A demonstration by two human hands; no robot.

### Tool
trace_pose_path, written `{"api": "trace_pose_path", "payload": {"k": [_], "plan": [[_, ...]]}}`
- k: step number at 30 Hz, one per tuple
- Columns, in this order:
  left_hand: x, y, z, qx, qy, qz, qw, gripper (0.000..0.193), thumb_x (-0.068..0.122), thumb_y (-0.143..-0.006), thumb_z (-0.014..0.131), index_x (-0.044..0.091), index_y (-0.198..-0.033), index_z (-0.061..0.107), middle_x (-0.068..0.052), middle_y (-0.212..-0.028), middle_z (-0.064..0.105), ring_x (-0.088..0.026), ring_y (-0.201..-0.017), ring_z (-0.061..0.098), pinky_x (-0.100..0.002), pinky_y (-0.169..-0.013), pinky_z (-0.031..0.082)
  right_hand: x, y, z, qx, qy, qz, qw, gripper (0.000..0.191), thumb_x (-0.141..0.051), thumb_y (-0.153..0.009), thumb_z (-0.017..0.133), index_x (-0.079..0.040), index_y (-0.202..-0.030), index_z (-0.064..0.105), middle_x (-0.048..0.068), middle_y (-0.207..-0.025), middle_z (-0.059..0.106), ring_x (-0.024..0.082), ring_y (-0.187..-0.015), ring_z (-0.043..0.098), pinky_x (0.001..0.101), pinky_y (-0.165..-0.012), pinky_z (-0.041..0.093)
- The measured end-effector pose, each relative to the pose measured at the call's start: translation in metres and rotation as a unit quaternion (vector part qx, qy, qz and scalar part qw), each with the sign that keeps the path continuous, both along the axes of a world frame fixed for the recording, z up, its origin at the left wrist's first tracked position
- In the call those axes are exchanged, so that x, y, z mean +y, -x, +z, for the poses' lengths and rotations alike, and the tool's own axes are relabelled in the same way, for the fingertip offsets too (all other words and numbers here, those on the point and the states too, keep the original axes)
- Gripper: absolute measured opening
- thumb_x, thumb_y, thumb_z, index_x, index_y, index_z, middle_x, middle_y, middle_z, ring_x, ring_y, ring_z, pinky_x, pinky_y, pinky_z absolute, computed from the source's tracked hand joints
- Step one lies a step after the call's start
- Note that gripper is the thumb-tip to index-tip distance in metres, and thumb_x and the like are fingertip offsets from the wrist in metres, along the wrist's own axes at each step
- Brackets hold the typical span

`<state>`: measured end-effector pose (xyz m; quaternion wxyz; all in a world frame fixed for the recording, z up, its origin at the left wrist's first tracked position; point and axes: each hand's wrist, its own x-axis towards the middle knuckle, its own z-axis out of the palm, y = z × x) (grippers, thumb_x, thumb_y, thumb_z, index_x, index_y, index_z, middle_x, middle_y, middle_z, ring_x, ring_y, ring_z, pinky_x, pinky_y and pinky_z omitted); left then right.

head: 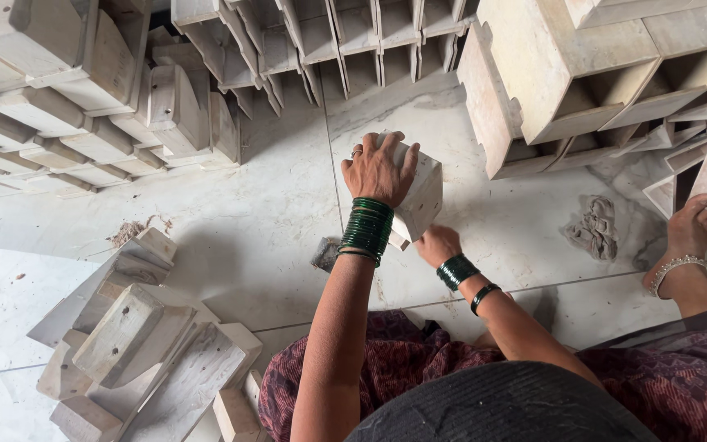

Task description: The person sits on the floor and assembles small wooden boxes by hand, fitting wooden side panels and lids together and pressing the joints into place. They pick up individual wooden parts from the surrounding piles, align them, and set assembled boxes aside among the finished pieces.

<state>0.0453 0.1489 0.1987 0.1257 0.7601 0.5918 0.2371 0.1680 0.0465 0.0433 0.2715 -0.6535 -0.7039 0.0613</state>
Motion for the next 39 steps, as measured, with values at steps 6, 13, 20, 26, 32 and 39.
{"api": "trace_pose_path", "payload": {"k": [6,13,20,26,32,39], "plan": [[-0.002,0.0,0.0,0.004,0.01,-0.004,1.0,0.047,0.059,-0.09,0.057,0.028,-0.121,0.071,-0.006,-0.117,0.062,-0.027,-0.107,0.063,-0.049,-0.09,0.041,0.006,-0.002,0.005,-0.063,0.165,-0.013,0.984,0.04,-0.042,-0.103,0.058,-0.012,-0.083,0.073,0.009,-0.07,0.07,0.03,-0.064,0.07,0.0424,-0.058,0.054],[-0.003,-0.002,0.002,-0.002,0.006,-0.002,1.0,0.046,0.059,-0.089,0.057,0.029,-0.121,0.072,-0.006,-0.118,0.062,-0.028,-0.108,0.063,-0.05,-0.091,0.041,0.003,0.007,0.003,-0.028,0.076,0.058,0.995,0.03,-0.039,-0.094,0.062,-0.02,-0.11,0.079,0.015,-0.068,0.07,0.031,-0.054,0.067,0.0442,-0.052,0.053],[-0.004,-0.003,0.001,0.006,-0.002,-0.003,1.0,0.046,0.058,-0.089,0.058,0.029,-0.121,0.072,-0.006,-0.118,0.062,-0.029,-0.107,0.063,-0.05,-0.091,0.041,0.005,0.003,0.001,-0.018,0.059,0.015,0.998,0.029,-0.036,-0.096,0.063,-0.013,-0.112,0.073,0.012,-0.081,0.074,0.033,-0.063,0.069,0.0478,-0.05,0.052],[-0.002,-0.001,0.002,-0.013,0.017,0.004,1.0,0.046,0.058,-0.089,0.057,0.029,-0.121,0.071,-0.006,-0.116,0.062,-0.027,-0.106,0.064,-0.049,-0.091,0.041,0.007,0.007,-0.003,-0.073,0.1,0.029,0.992,0.027,-0.035,-0.093,0.063,-0.018,-0.11,0.075,0.012,-0.073,0.072,0.034,-0.063,0.069,0.0487,-0.058,0.054],[0.001,0.001,0.001,-0.01,-0.004,-0.004,1.0,0.046,0.058,-0.09,0.057,0.028,-0.121,0.072,-0.007,-0.116,0.062,-0.028,-0.109,0.063,-0.05,-0.09,0.041,0.01,0.004,-0.004,-0.078,0.089,0.014,0.993,0.03,-0.042,-0.096,0.063,-0.015,-0.1,0.075,0.013,-0.068,0.07,0.035,-0.06,0.067,0.0481,-0.057,0.052],[-0.001,-0.001,0.0,-0.004,0.008,0.002,1.0,0.046,0.058,-0.09,0.057,0.028,-0.121,0.072,-0.008,-0.117,0.062,-0.028,-0.107,0.063,-0.05,-0.091,0.041,0.01,0.005,0.006,-0.04,0.078,0.005,0.996,0.026,-0.04,-0.095,0.063,-0.018,-0.1,0.076,0.01,-0.072,0.072,0.033,-0.06,0.067,0.049,-0.05,0.051]]}}
